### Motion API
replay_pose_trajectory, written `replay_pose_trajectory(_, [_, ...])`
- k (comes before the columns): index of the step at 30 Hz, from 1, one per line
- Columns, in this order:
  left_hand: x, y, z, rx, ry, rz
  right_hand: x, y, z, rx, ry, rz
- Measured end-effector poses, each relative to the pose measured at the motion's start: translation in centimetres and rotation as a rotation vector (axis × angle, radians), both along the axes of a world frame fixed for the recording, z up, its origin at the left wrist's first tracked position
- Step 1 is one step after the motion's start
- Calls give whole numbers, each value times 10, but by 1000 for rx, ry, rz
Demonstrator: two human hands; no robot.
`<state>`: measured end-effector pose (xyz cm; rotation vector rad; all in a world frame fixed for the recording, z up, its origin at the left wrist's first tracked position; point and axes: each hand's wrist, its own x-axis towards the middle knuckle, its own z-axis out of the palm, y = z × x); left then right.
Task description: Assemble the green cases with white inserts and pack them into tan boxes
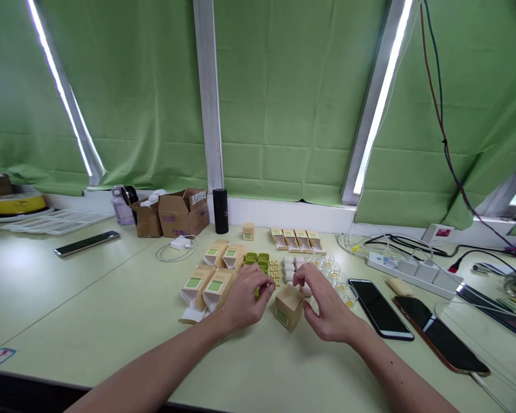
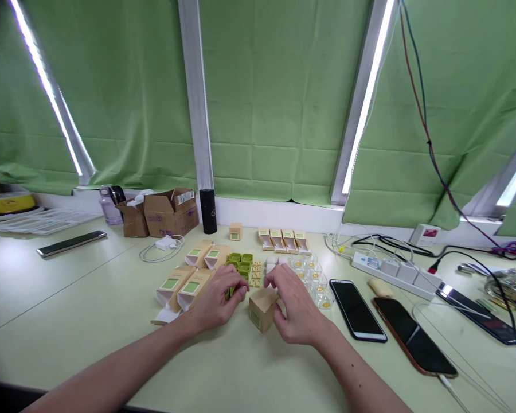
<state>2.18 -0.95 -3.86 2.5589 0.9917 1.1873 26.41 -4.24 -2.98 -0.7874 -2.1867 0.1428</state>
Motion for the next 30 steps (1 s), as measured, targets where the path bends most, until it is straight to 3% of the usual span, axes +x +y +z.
replay_pose_trajectory(4, [1,1,-1,2,35,-13,0,0,-1,-9,-23,15])
replay_pose_trajectory(11, [1,0,-4,20,84,-51,3,10,-10,37,-60,-89])
replay_pose_trajectory(16, [1,0,-4,25,76,-126,4,20,-17,70,-62,-298])
replay_pose_trajectory(22, [2,-1,-3,9,69,-64,6,26,-21,15,-35,-506])
replay_pose_trajectory(27, [2,-2,-3,25,97,-152,5,25,-23,27,-88,-485])
replay_pose_trajectory(30, [2,-3,-2,48,72,-139,4,25,-23,35,-106,-473])
